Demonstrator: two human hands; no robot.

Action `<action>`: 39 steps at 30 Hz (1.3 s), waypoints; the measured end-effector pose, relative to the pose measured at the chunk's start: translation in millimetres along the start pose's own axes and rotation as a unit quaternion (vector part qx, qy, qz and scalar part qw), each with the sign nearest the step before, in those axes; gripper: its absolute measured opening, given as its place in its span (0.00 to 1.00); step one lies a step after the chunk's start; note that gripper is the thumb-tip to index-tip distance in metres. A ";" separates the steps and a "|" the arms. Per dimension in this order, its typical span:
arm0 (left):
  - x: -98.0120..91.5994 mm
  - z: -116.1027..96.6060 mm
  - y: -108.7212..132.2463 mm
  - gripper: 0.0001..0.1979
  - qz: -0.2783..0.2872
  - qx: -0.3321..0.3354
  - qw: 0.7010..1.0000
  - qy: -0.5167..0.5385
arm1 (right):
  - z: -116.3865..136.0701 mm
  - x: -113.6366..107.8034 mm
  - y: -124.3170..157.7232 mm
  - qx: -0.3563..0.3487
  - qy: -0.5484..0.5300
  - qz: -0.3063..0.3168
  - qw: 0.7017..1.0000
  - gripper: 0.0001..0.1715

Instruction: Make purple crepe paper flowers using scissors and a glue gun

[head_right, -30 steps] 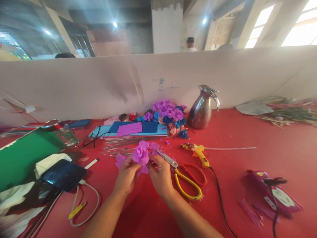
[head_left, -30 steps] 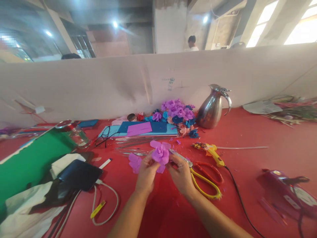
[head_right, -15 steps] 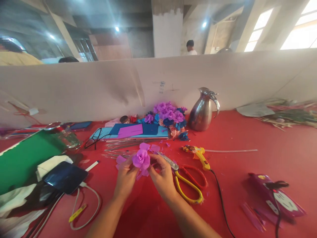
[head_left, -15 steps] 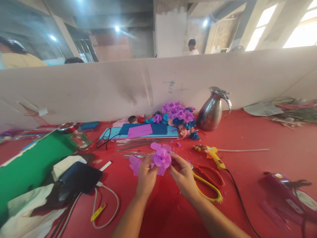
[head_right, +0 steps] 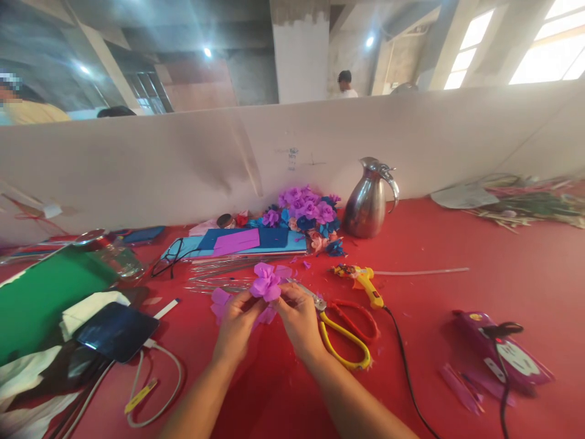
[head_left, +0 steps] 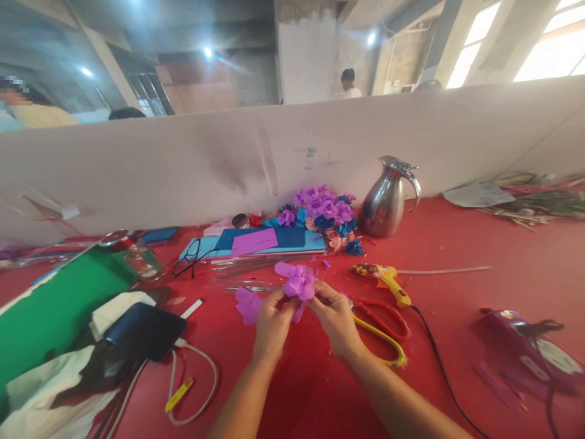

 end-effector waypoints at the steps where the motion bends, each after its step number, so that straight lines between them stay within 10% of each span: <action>1: -0.1 -0.8 0.1 0.13 -0.001 0.001 1.000 -0.006 | -0.2 0.0 0.0 0.005 -0.005 0.000 1.000 0.13; 19: 2.2 -5.8 2.6 0.12 -0.003 0.022 0.998 -0.055 | -17.2 -0.7 1.4 0.111 -0.112 -0.029 0.987 0.12; 30: 3.2 -29.7 5.8 0.05 0.025 0.154 0.983 -0.097 | -12.8 5.2 1.8 0.063 -0.148 0.010 0.987 0.06; 39: 3.1 -11.4 4.9 0.06 0.007 0.043 0.999 -0.013 | 5.0 -2.3 1.1 -0.016 -0.072 -0.024 0.997 0.06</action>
Point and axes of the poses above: each hand's wrist, its own y-axis away from the middle knuckle, its own x-axis out of the palm, z = x × y, the point moved 8 cm from there along -y, towards the middle knuckle, and after that the axes turned 3 degrees about y, right-handed, at the moved point
